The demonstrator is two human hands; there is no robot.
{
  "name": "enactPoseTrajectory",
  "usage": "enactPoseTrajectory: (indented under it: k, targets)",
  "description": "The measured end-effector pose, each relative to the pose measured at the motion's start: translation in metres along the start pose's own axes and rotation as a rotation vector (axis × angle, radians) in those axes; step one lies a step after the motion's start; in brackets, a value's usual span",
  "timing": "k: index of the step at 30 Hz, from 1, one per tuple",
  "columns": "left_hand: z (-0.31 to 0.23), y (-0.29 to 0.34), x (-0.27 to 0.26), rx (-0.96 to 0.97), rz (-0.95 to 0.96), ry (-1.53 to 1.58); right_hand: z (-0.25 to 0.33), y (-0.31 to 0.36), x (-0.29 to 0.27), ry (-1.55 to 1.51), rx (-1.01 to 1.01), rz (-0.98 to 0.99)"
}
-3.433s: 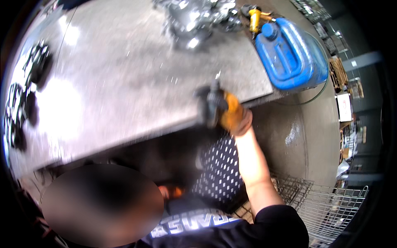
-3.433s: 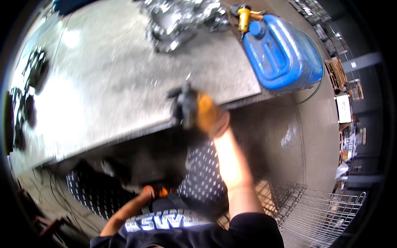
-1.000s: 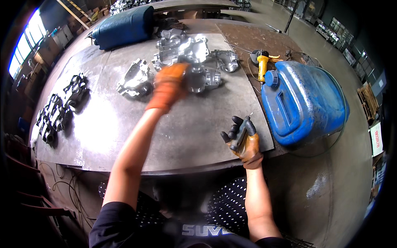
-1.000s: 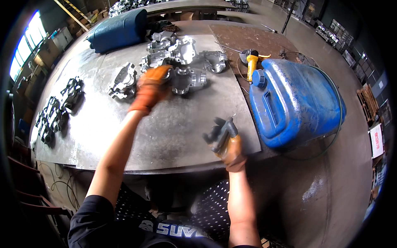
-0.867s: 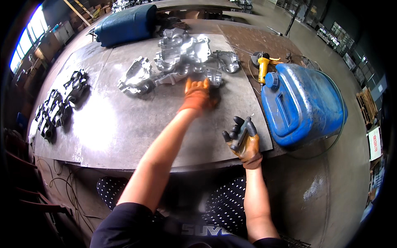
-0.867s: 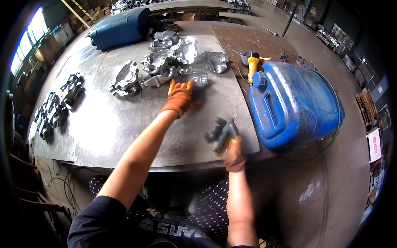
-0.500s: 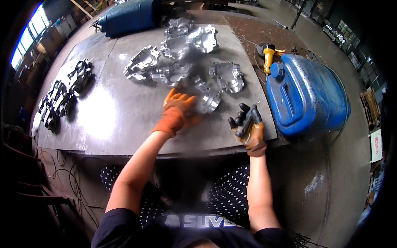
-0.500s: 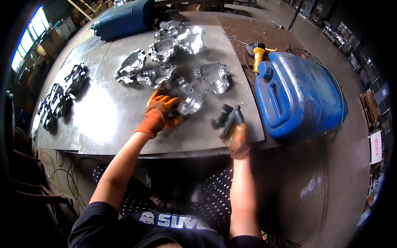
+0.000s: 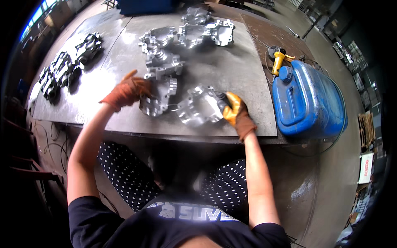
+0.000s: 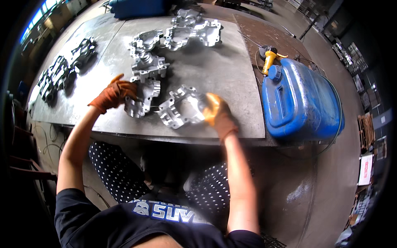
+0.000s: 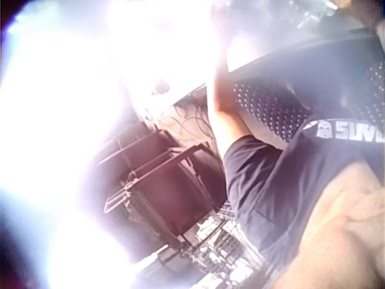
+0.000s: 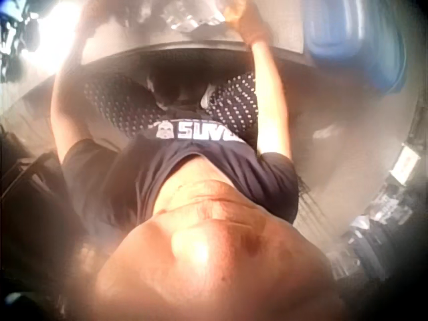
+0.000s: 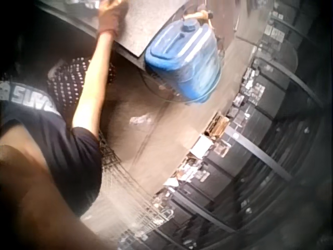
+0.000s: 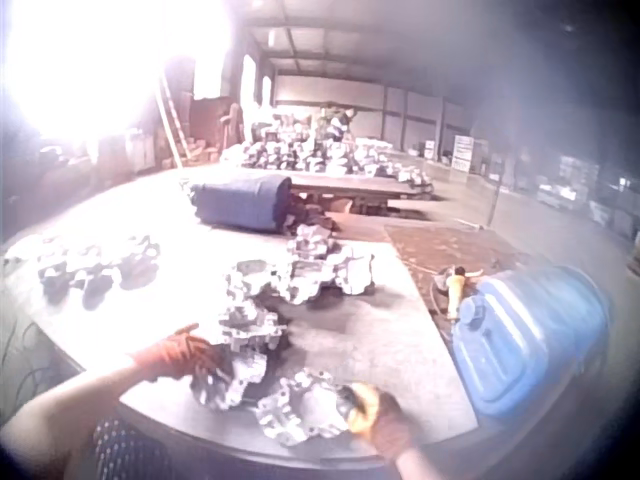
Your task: The person cleans a series of metal housing components one by one by rubbing the surfaces with a dark cloth and using a yellow pointed tool to clear debris from small openings and grooves.
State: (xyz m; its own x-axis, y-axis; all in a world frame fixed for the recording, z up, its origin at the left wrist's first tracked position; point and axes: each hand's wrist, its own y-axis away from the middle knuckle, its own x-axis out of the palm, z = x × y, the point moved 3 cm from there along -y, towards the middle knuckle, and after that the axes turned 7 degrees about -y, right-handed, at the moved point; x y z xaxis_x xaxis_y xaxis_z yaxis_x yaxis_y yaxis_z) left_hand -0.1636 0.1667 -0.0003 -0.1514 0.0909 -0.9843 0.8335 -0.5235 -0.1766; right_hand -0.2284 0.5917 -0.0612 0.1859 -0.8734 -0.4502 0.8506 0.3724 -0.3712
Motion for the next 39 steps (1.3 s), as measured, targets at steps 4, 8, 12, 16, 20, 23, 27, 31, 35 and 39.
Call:
enactPoseTrajectory:
  k: [4, 8, 12, 16, 20, 23, 27, 31, 35, 39]
  targets:
    - [0.035, 0.018, -0.003, -0.132, 0.065, -0.242, 0.087, 0.006, 0.054, 0.445, -0.028, 0.063]
    - [-0.012, 0.025, -0.032, -0.593, -0.252, -0.394, 0.134, 0.007, 0.098, 0.418, 0.259, 0.107]
    - [-0.137, 0.029, -0.033, -0.656, -0.535, 0.021, 0.143, 0.018, 0.11, -0.215, 0.222, 0.041]
    - [-0.219, 0.031, -0.009, -0.725, -0.522, -0.039, 0.157, 0.023, 0.095, -0.37, 0.075, 0.249]
    - [-0.207, 0.037, 0.01, -0.744, -0.547, -0.05, 0.092, -0.004, 0.088, -0.22, 0.176, 0.179]
    - [-0.188, 0.053, 0.007, -0.752, -0.568, -0.036, 0.11, -0.028, 0.084, 0.214, -0.047, 0.267]
    - [-0.169, 0.077, 0.002, -0.616, -0.524, 0.011, 0.143, -0.035, 0.096, 0.798, -0.283, 0.469]
    - [-0.161, 0.087, -0.007, -0.529, -0.566, 0.058, 0.163, -0.028, 0.122, 1.057, -0.388, 0.654]
    - [-0.161, 0.09, -0.007, -0.527, -0.575, 0.077, 0.172, -0.013, 0.143, 1.172, -0.333, 0.57]
    - [-0.162, 0.091, -0.005, -0.548, -0.574, 0.093, 0.172, -0.004, 0.148, 1.2, -0.23, 0.501]
